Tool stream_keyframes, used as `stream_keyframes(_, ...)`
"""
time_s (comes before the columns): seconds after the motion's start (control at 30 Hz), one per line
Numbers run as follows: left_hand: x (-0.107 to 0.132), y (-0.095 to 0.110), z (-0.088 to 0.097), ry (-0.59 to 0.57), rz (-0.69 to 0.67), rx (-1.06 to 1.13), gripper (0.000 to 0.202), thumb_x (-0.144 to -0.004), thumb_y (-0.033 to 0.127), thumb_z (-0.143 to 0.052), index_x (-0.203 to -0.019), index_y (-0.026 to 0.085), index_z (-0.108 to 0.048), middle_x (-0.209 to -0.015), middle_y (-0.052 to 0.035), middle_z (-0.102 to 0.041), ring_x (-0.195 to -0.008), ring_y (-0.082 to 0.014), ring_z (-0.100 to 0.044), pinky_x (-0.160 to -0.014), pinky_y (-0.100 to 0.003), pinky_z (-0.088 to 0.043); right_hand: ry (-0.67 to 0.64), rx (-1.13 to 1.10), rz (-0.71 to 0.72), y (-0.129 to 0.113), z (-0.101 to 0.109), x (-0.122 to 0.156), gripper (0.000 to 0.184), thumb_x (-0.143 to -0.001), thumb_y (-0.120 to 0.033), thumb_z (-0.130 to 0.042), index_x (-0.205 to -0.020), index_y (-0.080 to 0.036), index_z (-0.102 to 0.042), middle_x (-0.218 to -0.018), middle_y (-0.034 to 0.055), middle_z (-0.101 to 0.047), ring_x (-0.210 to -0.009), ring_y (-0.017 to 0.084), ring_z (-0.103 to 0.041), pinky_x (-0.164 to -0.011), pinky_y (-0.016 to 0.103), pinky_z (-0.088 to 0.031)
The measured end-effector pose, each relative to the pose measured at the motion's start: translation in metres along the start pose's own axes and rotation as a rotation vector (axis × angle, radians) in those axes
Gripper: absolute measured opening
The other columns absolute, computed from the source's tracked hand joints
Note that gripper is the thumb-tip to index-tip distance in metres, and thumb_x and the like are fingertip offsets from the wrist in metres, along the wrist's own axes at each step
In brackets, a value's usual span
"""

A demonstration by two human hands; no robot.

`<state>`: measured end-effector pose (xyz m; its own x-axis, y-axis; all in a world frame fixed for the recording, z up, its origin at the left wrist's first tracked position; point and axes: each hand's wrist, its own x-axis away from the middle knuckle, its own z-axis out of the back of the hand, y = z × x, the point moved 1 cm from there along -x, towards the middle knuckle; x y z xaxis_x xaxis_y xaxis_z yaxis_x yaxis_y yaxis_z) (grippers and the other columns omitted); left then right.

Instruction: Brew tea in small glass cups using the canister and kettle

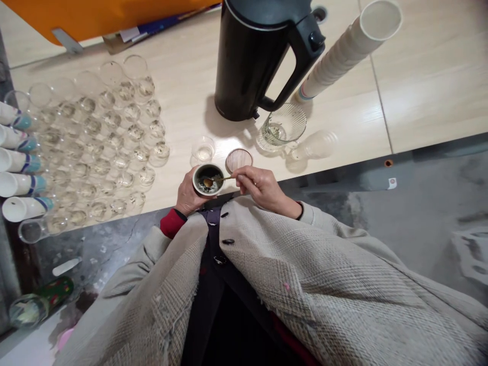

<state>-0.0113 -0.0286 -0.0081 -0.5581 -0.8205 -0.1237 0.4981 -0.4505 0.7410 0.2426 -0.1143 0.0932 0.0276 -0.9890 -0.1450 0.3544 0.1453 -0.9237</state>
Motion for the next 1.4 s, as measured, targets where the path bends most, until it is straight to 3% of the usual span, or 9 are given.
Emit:
stream_keyframes(0.17, 0.000, -0.001, 0.000, -0.015, 0.013, 0.007, 0.115, -0.061, 0.068, -0.096, -0.153, 0.023, -0.043, -0.148, -0.0158, -0.064, -0.139, -0.0370, -0.064, -0.117, -0.054, -0.054, -0.149, 0.336, 0.237, 0.001, -0.011, -0.002, 0.022, -0.102, -0.013, -0.047, -0.112, -0.020, -0.066, -0.091, 0.0043, -0.073, -0.073, 0.014, -0.063, -0.061, 0.025, -0.044)
stream_keyframes(0.33, 0.000, 0.000, 0.000, -0.005, 0.010, 0.024, 0.112, -0.063, 0.068, -0.095, -0.152, 0.024, -0.044, -0.146, -0.0156, -0.065, -0.137, -0.0370, -0.066, -0.115, -0.054, -0.056, -0.211, 0.390, 0.210, 0.001, -0.023, -0.008, 0.019, -0.101, -0.012, -0.050, -0.111, -0.019, -0.065, -0.093, 0.0065, -0.073, -0.076, 0.016, -0.063, -0.064, 0.028, -0.044)
stream_keyframes(0.43, -0.001, 0.001, 0.001, -0.011, 0.012, 0.021, 0.113, -0.062, 0.070, -0.095, -0.152, 0.024, -0.044, -0.146, -0.0155, -0.065, -0.137, -0.0374, -0.065, -0.116, -0.055, -0.056, -0.147, 0.237, 0.130, 0.000, -0.028, -0.010, 0.017, -0.105, -0.017, -0.048, -0.108, -0.020, -0.064, -0.091, 0.0051, -0.073, -0.074, 0.015, -0.064, -0.067, 0.028, -0.048)
stream_keyframes(0.57, -0.001, 0.002, 0.001, -0.002, 0.001, 0.016, 0.112, -0.062, 0.069, -0.095, -0.152, 0.023, -0.045, -0.146, -0.0157, -0.066, -0.136, -0.0371, -0.066, -0.116, -0.053, -0.056, -0.038, -0.045, -0.044, 0.005, -0.034, -0.008, 0.021, -0.109, -0.028, -0.045, -0.104, -0.021, -0.064, -0.078, -0.0019, -0.067, -0.055, 0.009, -0.060, -0.058, 0.023, -0.049)
stream_keyframes(0.8, -0.001, 0.001, 0.000, -0.012, 0.039, -0.019, 0.114, -0.060, 0.068, -0.096, -0.152, 0.024, -0.046, -0.145, -0.0148, -0.067, -0.133, -0.0368, -0.068, -0.113, -0.052, -0.058, 0.160, -0.443, -0.285, 0.012, -0.029, -0.002, 0.037, -0.101, -0.058, -0.063, -0.100, -0.021, -0.068, -0.076, -0.0040, -0.068, -0.055, 0.008, -0.065, -0.056, 0.021, -0.056)
stream_keyframes(1.0, 0.000, -0.001, -0.002, 0.000, 0.047, -0.017, 0.113, -0.059, 0.066, -0.097, -0.151, 0.024, -0.046, -0.144, -0.0142, -0.068, -0.133, -0.0363, -0.068, -0.114, -0.051, -0.058, 0.220, -0.642, -0.423, 0.015, -0.017, 0.002, 0.039, -0.092, -0.059, -0.076, -0.098, -0.020, -0.070, -0.073, -0.0050, -0.069, -0.053, 0.008, -0.065, -0.057, 0.022, -0.060)
stream_keyframes(1.23, 0.000, -0.001, -0.002, 0.021, 0.023, -0.003, 0.112, -0.059, 0.063, -0.098, -0.151, 0.023, -0.047, -0.143, -0.0148, -0.069, -0.132, -0.0366, -0.069, -0.113, -0.050, -0.059, 0.275, -0.701, -0.386, 0.011, -0.003, 0.002, 0.033, -0.092, -0.053, -0.078, -0.098, -0.021, -0.070, -0.073, -0.0055, -0.068, -0.054, 0.008, -0.065, -0.058, 0.024, -0.062)
stream_keyframes(1.4, 0.000, 0.000, -0.001, 0.019, 0.014, -0.006, 0.108, -0.061, 0.060, -0.098, -0.149, 0.022, -0.049, -0.145, -0.0159, -0.067, -0.135, -0.0369, -0.067, -0.115, -0.051, -0.057, 0.418, -0.457, -0.174, -0.014, 0.013, -0.006, 0.030, -0.101, -0.053, -0.069, -0.103, -0.024, -0.071, -0.076, -0.0042, -0.068, -0.057, 0.010, -0.067, -0.061, 0.027, -0.063)
